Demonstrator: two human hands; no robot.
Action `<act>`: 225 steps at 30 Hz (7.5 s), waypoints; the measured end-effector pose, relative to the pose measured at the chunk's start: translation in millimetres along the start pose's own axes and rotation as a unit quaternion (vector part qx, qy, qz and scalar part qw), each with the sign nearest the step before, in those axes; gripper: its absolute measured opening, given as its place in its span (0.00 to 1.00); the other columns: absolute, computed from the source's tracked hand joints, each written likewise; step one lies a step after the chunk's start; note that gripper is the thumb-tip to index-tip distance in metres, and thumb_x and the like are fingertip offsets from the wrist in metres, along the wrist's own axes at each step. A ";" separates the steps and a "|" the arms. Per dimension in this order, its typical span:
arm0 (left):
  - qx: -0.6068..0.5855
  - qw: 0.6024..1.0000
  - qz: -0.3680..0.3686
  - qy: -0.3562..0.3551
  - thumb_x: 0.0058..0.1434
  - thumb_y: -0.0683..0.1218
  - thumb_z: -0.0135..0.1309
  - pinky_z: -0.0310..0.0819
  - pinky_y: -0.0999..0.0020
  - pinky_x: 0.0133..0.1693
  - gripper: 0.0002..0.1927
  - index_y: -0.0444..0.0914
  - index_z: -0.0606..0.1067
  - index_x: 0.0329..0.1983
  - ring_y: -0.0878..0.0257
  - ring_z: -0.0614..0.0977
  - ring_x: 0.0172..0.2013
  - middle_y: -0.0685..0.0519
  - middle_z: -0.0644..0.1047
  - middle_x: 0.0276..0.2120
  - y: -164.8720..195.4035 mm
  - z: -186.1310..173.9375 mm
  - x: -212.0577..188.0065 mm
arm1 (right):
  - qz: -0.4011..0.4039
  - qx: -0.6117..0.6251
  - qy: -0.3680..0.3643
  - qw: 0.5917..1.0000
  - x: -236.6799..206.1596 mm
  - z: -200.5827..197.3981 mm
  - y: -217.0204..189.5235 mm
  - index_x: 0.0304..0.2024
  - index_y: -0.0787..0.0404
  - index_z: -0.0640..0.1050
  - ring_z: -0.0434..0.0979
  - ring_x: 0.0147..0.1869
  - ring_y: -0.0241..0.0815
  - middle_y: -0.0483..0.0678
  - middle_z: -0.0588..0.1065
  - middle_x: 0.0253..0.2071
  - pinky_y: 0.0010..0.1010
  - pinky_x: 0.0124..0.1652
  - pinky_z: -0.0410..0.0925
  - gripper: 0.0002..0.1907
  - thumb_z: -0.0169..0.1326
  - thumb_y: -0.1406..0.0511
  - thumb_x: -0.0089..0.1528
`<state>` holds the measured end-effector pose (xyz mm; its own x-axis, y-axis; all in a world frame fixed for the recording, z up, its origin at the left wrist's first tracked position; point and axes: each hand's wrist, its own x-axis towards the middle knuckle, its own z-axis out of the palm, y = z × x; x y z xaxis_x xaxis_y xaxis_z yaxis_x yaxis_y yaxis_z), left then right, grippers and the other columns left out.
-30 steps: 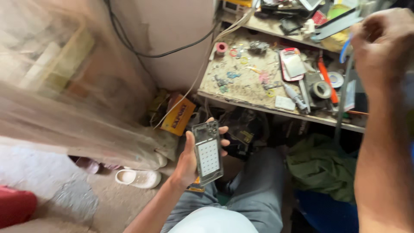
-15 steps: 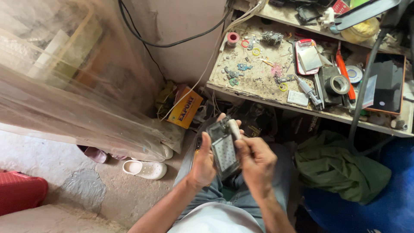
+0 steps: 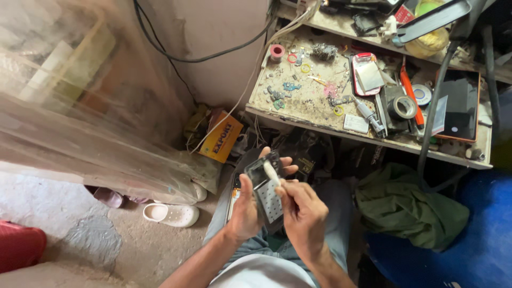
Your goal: The person sits on the floor and cleans the interior of a disassembled smartphone using a toothbrush and a small tool. They remove a white adhesive sheet from the phone's back cover and place it on the workbench.
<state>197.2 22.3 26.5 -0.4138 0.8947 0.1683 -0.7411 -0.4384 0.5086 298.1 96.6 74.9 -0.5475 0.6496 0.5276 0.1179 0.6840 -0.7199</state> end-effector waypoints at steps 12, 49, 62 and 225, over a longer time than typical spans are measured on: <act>-0.023 0.996 0.026 0.081 0.71 0.69 0.34 0.68 0.51 0.64 0.41 0.43 0.51 0.80 0.51 0.73 0.63 0.41 0.67 0.68 21.6 -7.6 5.2 | 0.320 0.348 -0.122 0.873 -83.3 -22.5 55.3 0.63 0.71 0.71 0.76 0.39 0.33 0.49 0.73 0.43 0.22 0.40 0.71 0.22 0.50 0.70 0.66; -0.024 0.990 0.110 0.080 0.68 0.68 0.44 0.73 0.47 0.60 0.43 0.42 0.53 0.80 0.50 0.74 0.62 0.41 0.68 0.66 30.1 1.5 1.0 | -0.071 -0.053 -0.068 0.994 -45.2 19.3 -14.5 0.57 0.65 0.77 0.85 0.40 0.54 0.63 0.80 0.44 0.36 0.36 0.77 0.21 0.58 0.73 0.61; -0.007 0.993 0.090 0.072 0.69 0.68 0.43 0.75 0.49 0.57 0.43 0.42 0.54 0.80 0.47 0.75 0.61 0.40 0.68 0.66 24.4 9.4 0.7 | -0.019 -0.046 -0.050 0.998 -29.3 7.4 -9.8 0.58 0.63 0.78 0.83 0.32 0.52 0.59 0.79 0.35 0.36 0.30 0.74 0.22 0.59 0.73 0.61; -0.052 0.967 0.222 0.110 0.77 0.66 0.36 0.77 0.56 0.52 0.33 0.44 0.60 0.77 0.54 0.78 0.55 0.44 0.73 0.62 108.9 -4.4 16.6 | -0.056 0.031 -0.133 0.989 -68.8 13.5 -17.0 0.56 0.60 0.79 0.77 0.26 0.39 0.51 0.77 0.32 0.31 0.25 0.70 0.18 0.60 0.69 0.62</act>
<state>107.3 -10.9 81.0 -0.7977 0.5813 0.1606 -0.5087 -0.7916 0.3385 322.6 35.8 44.8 -0.7536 0.4557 0.4738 -0.0019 0.7192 -0.6948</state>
